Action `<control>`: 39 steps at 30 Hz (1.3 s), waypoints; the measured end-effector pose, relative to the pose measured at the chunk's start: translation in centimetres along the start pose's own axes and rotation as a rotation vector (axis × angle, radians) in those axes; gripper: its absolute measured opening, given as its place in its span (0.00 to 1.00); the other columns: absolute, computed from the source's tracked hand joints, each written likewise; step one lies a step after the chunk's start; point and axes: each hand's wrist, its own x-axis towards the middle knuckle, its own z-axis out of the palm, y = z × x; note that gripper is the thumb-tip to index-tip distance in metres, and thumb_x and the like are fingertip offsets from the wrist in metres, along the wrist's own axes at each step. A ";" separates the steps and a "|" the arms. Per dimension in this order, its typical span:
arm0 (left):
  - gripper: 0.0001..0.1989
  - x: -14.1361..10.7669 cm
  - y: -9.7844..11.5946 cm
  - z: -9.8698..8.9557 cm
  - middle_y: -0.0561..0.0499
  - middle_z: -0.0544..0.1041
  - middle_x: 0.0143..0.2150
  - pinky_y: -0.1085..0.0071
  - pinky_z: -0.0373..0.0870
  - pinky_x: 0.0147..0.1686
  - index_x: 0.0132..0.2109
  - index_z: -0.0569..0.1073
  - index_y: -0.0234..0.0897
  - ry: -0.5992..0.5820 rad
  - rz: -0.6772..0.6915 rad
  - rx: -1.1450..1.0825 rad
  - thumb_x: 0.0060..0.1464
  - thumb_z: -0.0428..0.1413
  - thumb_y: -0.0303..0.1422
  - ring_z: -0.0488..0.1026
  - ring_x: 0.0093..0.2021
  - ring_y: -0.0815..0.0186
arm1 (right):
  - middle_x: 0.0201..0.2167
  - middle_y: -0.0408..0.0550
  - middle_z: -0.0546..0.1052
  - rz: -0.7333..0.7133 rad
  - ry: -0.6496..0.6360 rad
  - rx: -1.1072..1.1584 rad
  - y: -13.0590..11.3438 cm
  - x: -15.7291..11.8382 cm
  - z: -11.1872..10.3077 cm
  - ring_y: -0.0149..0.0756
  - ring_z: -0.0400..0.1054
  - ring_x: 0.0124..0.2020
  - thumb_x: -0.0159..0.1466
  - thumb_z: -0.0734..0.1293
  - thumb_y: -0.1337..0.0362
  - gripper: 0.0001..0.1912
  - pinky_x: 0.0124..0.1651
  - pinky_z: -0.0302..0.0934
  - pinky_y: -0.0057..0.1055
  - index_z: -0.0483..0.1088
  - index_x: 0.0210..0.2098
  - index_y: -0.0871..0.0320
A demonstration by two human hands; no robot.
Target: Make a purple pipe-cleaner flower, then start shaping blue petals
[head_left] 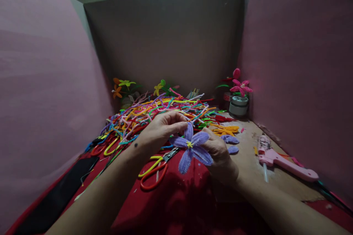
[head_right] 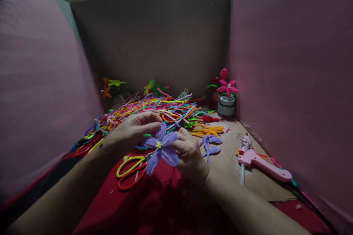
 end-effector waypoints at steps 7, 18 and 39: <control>0.06 -0.1 3.6 0.4 0.50 0.73 0.36 0.71 0.63 0.39 0.31 0.76 0.36 -0.252 0.269 0.631 0.42 0.59 0.32 0.68 0.38 0.66 | 0.25 0.46 0.69 -0.056 -0.051 -0.029 0.4 -0.1 0.3 0.34 0.58 0.29 0.56 0.62 0.71 0.06 0.31 0.56 0.32 0.70 0.25 0.57; 0.09 0.3 2.6 1.1 0.53 0.71 0.27 0.76 0.60 0.25 0.31 0.73 0.33 -0.072 0.120 0.531 0.46 0.56 0.36 0.64 0.26 0.72 | 0.26 0.46 0.70 -0.043 0.001 -0.045 0.4 -0.2 0.1 0.34 0.60 0.30 0.56 0.63 0.69 0.05 0.32 0.57 0.33 0.69 0.25 0.57; 0.11 -3.2 -3.8 1.4 0.55 0.62 0.22 0.77 0.54 0.24 0.27 0.67 0.32 -0.069 -0.067 -0.257 0.50 0.55 0.36 0.57 0.23 0.75 | 0.30 0.45 0.72 0.145 0.076 0.078 -0.2 -0.7 0.2 0.34 0.63 0.33 0.56 0.65 0.70 0.04 0.35 0.59 0.32 0.71 0.28 0.55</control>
